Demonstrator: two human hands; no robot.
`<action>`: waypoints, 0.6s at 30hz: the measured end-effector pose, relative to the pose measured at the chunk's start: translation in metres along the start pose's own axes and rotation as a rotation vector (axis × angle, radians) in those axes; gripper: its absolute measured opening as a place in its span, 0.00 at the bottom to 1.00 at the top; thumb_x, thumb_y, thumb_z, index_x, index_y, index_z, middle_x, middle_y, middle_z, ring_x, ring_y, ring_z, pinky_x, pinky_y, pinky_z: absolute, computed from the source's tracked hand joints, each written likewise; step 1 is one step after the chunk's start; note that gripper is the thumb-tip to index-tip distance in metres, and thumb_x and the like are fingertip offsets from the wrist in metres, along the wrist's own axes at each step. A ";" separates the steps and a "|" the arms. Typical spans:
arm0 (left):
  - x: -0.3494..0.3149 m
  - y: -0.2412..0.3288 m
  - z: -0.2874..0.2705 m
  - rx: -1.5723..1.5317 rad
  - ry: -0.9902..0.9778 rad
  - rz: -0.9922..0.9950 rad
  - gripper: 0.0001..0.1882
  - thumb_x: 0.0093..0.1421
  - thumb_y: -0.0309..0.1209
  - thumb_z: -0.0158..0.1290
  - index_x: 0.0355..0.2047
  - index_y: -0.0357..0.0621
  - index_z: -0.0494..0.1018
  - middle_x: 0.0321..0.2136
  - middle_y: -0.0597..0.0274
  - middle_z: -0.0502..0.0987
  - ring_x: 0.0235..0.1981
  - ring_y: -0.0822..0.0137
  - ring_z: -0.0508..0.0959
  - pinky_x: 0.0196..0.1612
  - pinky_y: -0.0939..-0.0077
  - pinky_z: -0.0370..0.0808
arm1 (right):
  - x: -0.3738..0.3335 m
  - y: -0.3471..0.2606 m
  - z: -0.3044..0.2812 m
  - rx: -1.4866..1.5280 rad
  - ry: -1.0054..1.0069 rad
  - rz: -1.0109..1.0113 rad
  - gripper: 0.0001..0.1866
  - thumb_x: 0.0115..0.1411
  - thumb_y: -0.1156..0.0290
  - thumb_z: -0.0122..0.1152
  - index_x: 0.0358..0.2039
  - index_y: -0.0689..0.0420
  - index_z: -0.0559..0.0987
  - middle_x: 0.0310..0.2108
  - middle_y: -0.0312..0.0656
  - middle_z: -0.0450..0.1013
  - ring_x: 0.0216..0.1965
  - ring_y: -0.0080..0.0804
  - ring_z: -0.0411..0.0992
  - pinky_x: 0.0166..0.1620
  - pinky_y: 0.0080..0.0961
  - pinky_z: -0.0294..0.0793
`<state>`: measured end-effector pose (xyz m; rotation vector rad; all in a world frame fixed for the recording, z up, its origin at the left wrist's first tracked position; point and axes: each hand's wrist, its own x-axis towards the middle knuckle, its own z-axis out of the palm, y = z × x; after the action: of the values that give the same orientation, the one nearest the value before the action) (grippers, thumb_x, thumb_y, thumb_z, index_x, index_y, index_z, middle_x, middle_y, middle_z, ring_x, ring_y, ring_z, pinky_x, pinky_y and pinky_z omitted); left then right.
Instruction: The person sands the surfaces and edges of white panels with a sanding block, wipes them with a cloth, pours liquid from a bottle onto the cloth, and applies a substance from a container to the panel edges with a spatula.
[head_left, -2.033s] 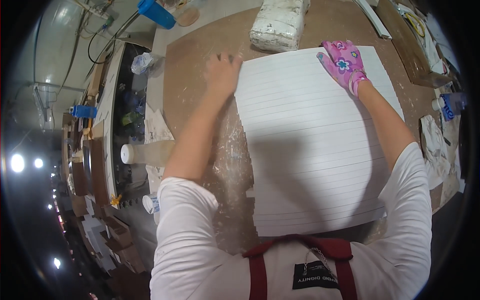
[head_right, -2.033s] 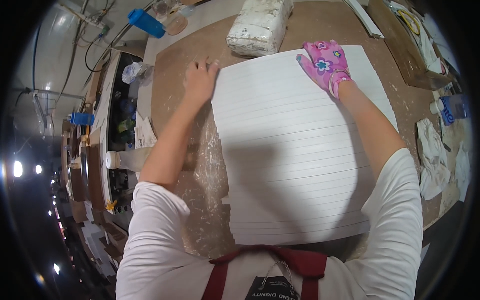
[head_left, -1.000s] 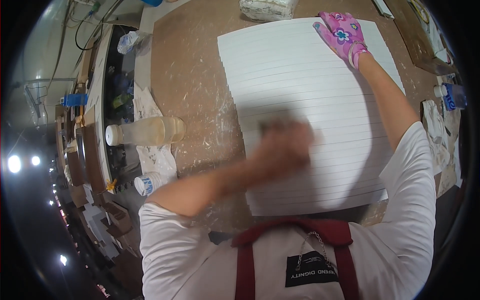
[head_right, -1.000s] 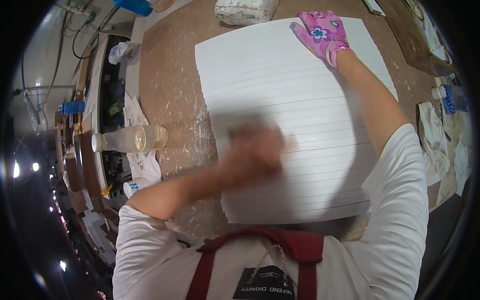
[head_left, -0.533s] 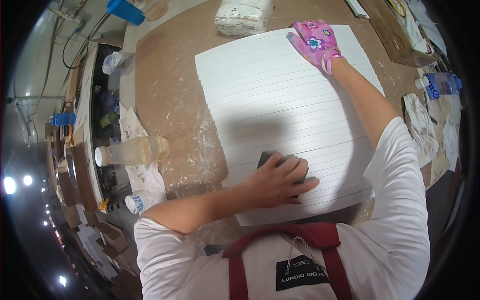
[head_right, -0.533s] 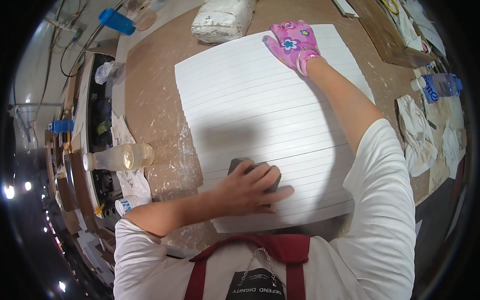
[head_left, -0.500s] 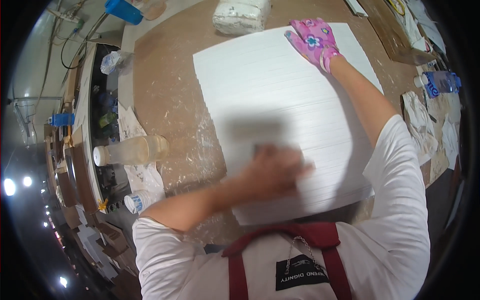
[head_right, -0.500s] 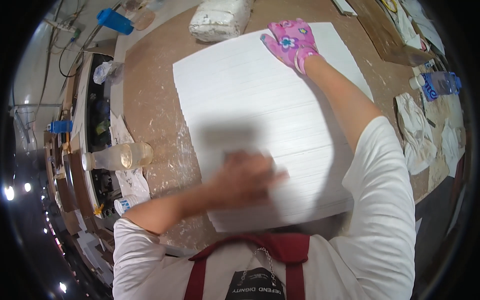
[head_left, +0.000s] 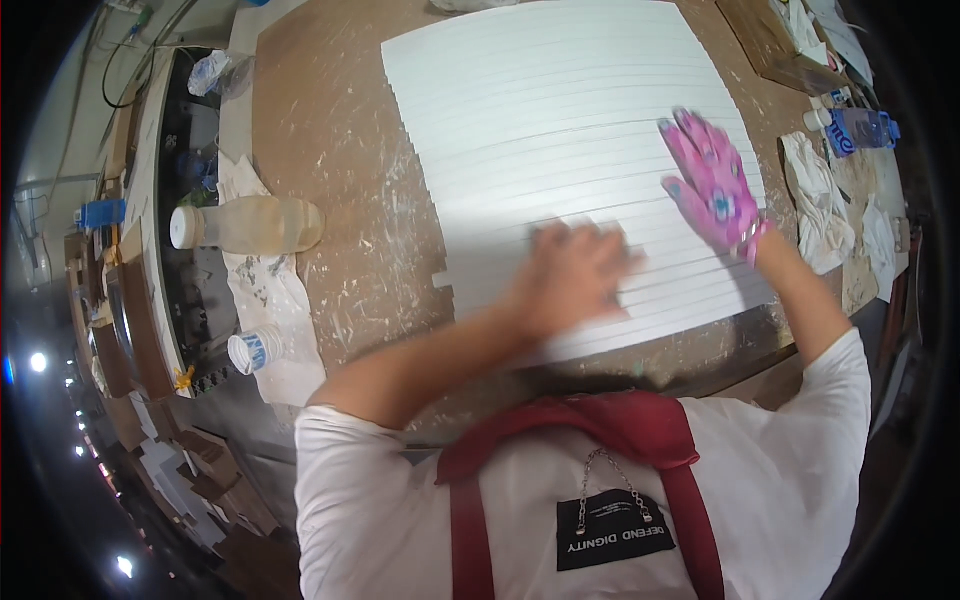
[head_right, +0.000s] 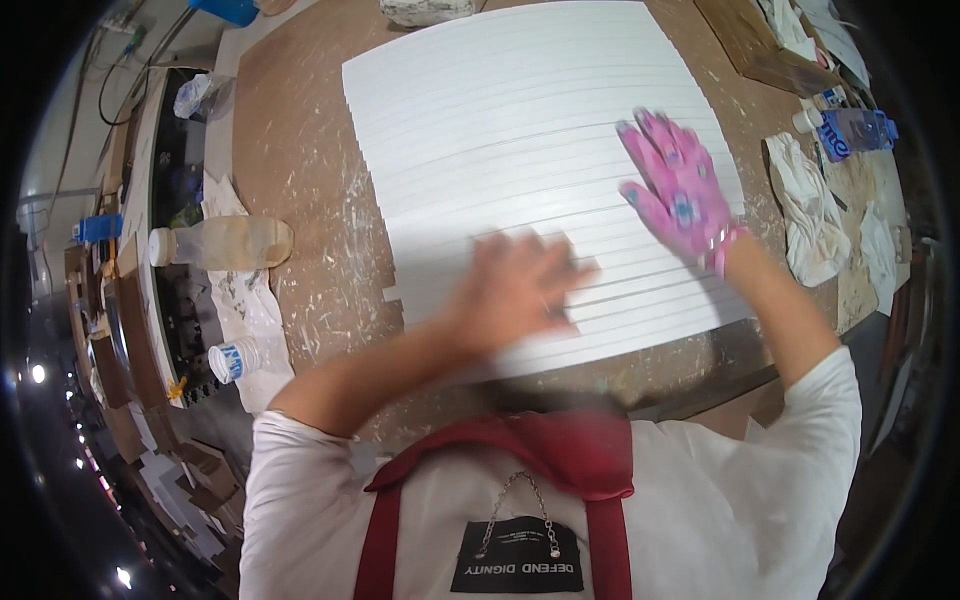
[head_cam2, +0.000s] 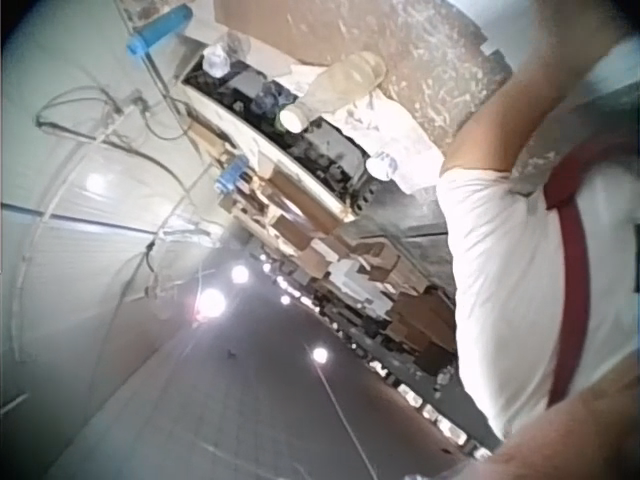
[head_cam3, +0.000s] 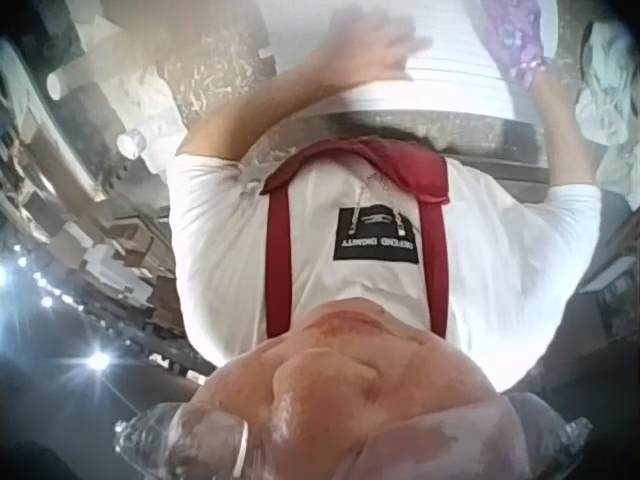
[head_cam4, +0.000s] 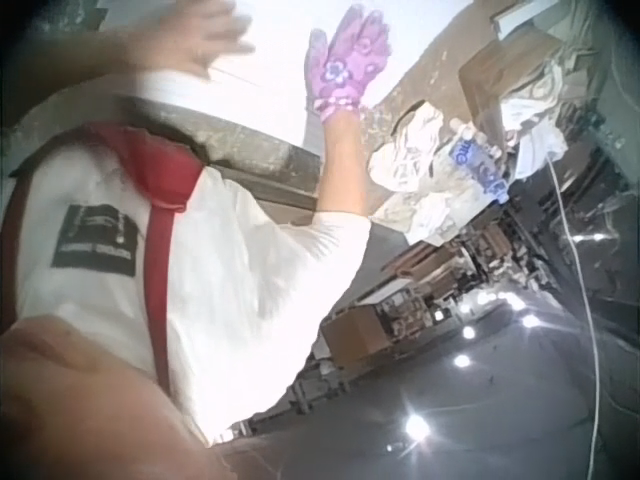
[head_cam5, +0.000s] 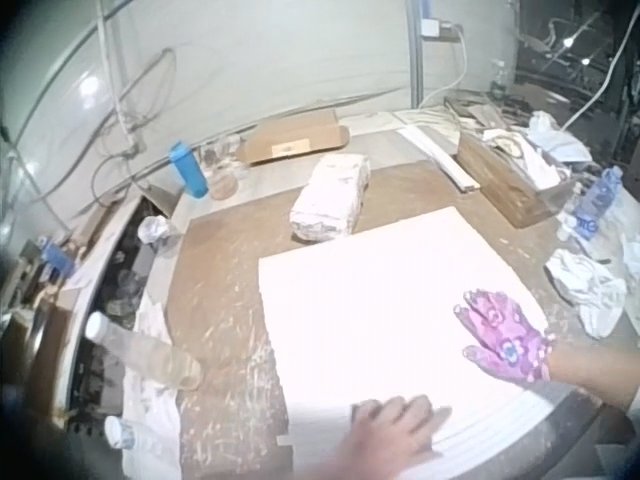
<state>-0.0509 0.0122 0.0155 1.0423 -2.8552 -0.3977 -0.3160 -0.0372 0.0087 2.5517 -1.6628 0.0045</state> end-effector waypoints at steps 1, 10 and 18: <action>0.015 -0.025 -0.005 0.018 -0.256 -0.256 0.31 0.56 0.54 0.56 0.55 0.52 0.71 0.50 0.55 0.71 0.44 0.57 0.72 0.46 0.52 0.68 | -0.023 -0.001 0.005 0.009 0.011 0.004 0.29 0.67 0.55 0.43 0.66 0.51 0.61 0.69 0.49 0.51 0.69 0.48 0.49 0.69 0.45 0.46; 0.014 -0.002 -0.018 0.127 -0.200 -0.202 0.28 0.58 0.50 0.55 0.52 0.45 0.72 0.48 0.51 0.72 0.47 0.53 0.73 0.47 0.46 0.69 | -0.034 -0.007 0.012 0.105 0.094 0.034 0.28 0.64 0.61 0.51 0.64 0.52 0.64 0.66 0.48 0.57 0.67 0.49 0.53 0.68 0.46 0.47; -0.038 -0.092 -0.031 0.235 0.143 -0.395 0.26 0.62 0.46 0.50 0.58 0.50 0.68 0.51 0.53 0.68 0.50 0.54 0.70 0.49 0.46 0.67 | -0.038 -0.008 0.008 0.083 0.131 0.004 0.28 0.65 0.61 0.51 0.64 0.52 0.64 0.65 0.48 0.58 0.66 0.49 0.55 0.67 0.45 0.50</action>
<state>0.0411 -0.0379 0.0217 1.6124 -2.6075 -0.0040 -0.3248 -0.0004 -0.0019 2.5452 -1.6514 0.2407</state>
